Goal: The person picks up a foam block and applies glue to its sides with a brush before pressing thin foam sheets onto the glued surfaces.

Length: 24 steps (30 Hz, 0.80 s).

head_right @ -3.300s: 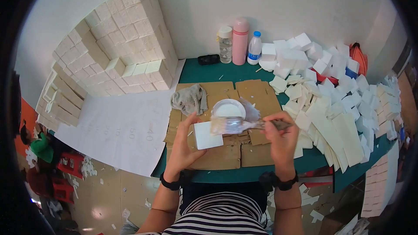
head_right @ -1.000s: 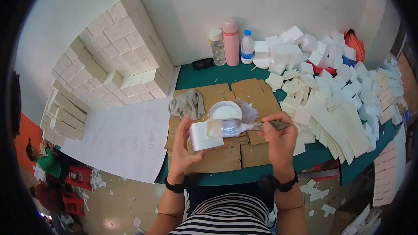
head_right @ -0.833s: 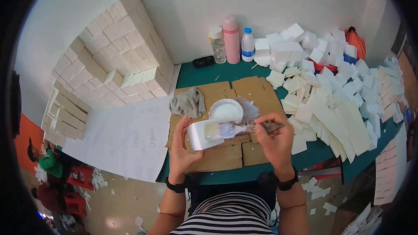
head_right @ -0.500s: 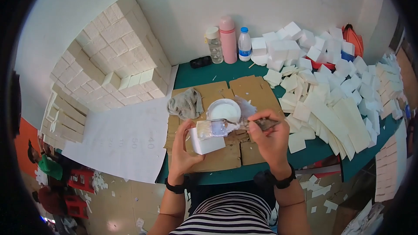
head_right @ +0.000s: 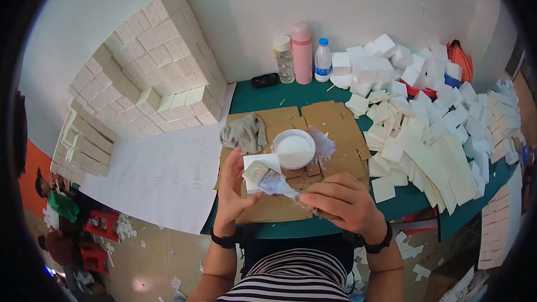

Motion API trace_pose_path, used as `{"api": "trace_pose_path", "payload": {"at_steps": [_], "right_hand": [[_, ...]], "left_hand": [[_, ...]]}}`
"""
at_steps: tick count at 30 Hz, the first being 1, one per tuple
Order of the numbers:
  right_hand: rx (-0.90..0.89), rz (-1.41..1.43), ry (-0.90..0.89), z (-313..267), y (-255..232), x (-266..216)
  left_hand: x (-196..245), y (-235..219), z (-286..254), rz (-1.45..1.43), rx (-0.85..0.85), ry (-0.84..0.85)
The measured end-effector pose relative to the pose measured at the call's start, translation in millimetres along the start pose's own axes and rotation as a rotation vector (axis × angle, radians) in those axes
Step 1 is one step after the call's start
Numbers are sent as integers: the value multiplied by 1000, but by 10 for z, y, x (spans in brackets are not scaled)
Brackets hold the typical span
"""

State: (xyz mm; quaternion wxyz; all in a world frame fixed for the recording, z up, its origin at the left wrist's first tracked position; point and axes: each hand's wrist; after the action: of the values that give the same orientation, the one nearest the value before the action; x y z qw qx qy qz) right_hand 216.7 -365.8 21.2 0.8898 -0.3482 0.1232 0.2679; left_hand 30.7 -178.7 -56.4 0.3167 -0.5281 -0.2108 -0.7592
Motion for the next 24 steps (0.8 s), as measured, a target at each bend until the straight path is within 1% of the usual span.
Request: {"api": "trace_pose_path", "payload": {"at_steps": [2,3,6,7,10,11,14,15,18,19,22,24], "right_hand": [[-163,-5,2,-51,-81,41],[-166,-5,2,-85,-62,22],[42,851,784,-247,74,-30],[40,851,782,-240,112,-16],[315,1071,804,-213,228,20],[315,1071,805,-209,236,39],[481,959,909,-170,233,97],[484,959,907,-147,231,106],[457,964,825,-69,243,131],[460,964,826,-65,241,154],[351,862,890,-104,216,258],[366,812,911,-159,100,329]], "left_hand": [[-6,-18,-2,-20,-5,8],[0,-10,-10,-22,-3,7],[40,26,0,116,-2,22],[40,23,3,117,0,24],[32,14,2,191,14,53],[43,17,0,191,14,53],[102,32,3,243,-42,96],[104,31,9,243,-44,98],[101,21,1,238,-80,113],[97,20,-8,238,-82,113],[77,9,-25,136,-25,111],[62,-15,-38,126,-13,105]]}}
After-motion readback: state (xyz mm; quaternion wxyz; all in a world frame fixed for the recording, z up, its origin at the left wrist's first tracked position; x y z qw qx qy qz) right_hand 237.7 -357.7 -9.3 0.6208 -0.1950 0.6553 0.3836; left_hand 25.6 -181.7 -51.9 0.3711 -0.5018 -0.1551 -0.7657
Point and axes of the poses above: each hand's wrist, its own z-axis towards the middle knuckle, its own y-axis out of the palm, x = y × z, and after that the axes turned 4 degrees about y, right-handed
